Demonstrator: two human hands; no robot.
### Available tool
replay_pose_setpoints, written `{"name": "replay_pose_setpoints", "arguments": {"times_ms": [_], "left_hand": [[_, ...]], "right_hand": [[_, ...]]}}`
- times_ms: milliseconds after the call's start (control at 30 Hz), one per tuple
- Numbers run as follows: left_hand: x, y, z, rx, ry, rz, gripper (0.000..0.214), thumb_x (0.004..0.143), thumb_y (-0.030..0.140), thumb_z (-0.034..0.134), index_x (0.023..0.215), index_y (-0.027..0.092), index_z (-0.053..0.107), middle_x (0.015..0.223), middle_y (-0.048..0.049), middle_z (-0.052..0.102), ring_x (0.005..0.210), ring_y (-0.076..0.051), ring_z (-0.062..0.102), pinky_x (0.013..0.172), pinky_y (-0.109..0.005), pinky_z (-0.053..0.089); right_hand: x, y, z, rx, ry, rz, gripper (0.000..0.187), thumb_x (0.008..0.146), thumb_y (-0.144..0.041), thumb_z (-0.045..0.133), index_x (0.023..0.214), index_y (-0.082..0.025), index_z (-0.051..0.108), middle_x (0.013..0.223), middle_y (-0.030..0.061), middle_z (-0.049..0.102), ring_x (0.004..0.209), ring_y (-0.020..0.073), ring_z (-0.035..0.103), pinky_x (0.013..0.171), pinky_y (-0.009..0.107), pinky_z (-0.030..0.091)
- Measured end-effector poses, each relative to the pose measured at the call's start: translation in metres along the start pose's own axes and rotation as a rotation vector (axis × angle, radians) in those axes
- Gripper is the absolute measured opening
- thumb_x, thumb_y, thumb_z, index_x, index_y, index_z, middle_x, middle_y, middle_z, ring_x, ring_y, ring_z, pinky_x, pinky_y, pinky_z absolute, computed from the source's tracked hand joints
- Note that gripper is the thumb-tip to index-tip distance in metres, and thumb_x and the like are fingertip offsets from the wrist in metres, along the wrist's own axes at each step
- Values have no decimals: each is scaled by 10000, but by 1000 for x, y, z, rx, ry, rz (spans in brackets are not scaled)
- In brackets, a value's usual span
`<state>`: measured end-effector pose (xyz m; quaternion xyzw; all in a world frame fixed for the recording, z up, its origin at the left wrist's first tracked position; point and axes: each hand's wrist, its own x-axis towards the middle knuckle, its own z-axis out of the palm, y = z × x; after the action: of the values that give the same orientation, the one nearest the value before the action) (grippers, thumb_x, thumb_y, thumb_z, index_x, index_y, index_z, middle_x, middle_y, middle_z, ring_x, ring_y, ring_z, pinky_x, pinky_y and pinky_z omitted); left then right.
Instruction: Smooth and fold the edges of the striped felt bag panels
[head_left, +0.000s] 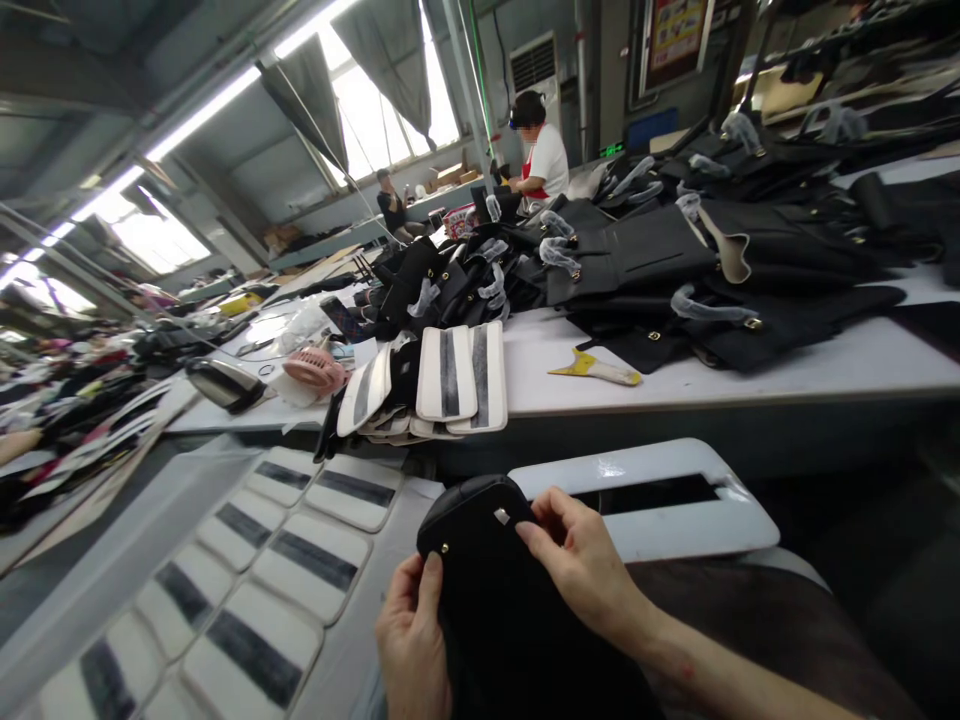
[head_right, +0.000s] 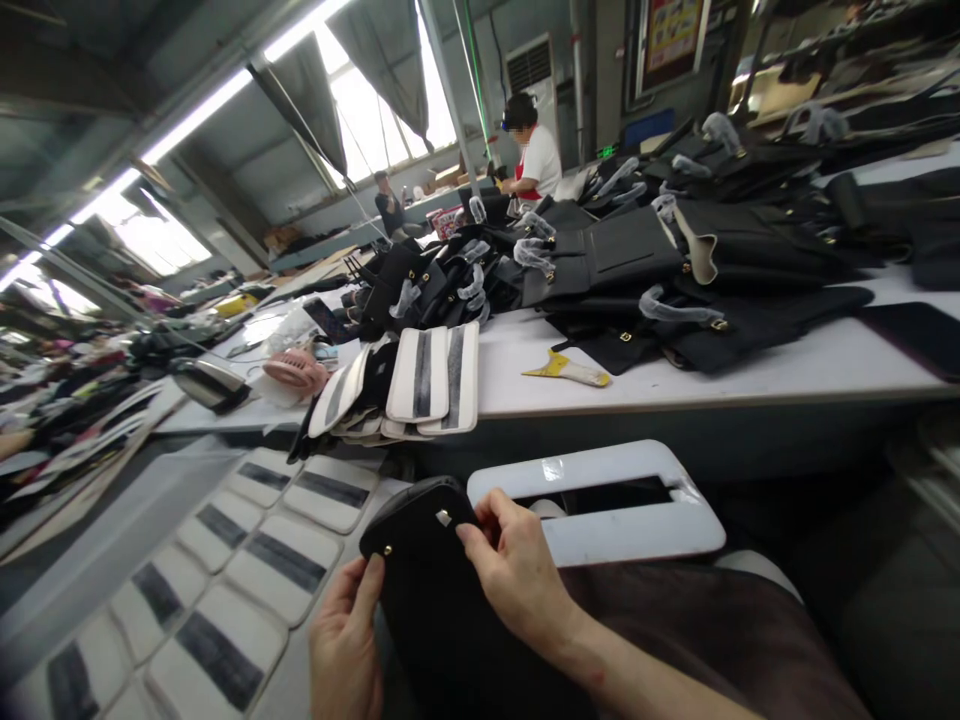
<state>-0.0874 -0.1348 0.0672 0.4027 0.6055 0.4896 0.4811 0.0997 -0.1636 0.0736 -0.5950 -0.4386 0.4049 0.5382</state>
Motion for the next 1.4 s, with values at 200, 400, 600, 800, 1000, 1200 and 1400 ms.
{"name": "replay_pose_setpoints", "arguments": {"times_ms": [200,400,600,800,1000,1200,1400], "left_hand": [[1,0,-1,-49,-135,-19,401,756,485,725,1005,182,641,911,-30,707,814,-179,655,696,-224,506],[10,15,-6,187,-135,148,420,816,570,618,976,183,611,804,-10,649,705,-150,579,635,-222,460],[12,27,-5,267,-132,268,374,853,569,565,834,196,586,728,4,597,690,-149,524,605,-218,404],[16,26,-4,222,-187,250,349,872,540,554,815,198,582,724,12,570,714,-145,503,642,-214,397],[21,9,-6,80,-268,165,327,883,503,562,823,182,581,715,12,536,669,-125,473,610,-208,396],[24,7,-5,-30,-279,96,342,843,501,621,802,163,585,692,4,547,621,-116,483,569,-203,388],[20,23,-2,-80,-294,75,347,823,498,642,767,166,562,654,19,524,589,-101,463,537,-189,360]], "right_hand": [[10,-3,2,-48,-9,-12,362,893,-478,554,717,-213,381,623,-66,347,569,102,331,528,262,282],[16,-4,2,48,-79,-35,401,922,-547,489,736,-212,371,674,-54,347,628,110,336,568,255,297],[24,-7,-1,63,-133,-22,427,917,-575,486,721,-207,394,668,-46,348,626,112,339,571,250,299],[29,-13,-2,99,-205,-63,427,935,-559,463,712,-198,414,670,-41,347,618,109,335,579,249,297],[24,-7,-3,-49,-204,-172,426,969,-514,414,681,-203,376,626,-46,316,578,106,295,541,260,251],[27,-16,-4,-126,-212,-179,420,966,-505,418,679,-212,325,620,-51,297,578,108,296,532,256,261],[38,-34,-6,-195,-253,-133,385,918,-519,513,725,-214,379,639,-52,378,593,110,354,535,251,286]]}}
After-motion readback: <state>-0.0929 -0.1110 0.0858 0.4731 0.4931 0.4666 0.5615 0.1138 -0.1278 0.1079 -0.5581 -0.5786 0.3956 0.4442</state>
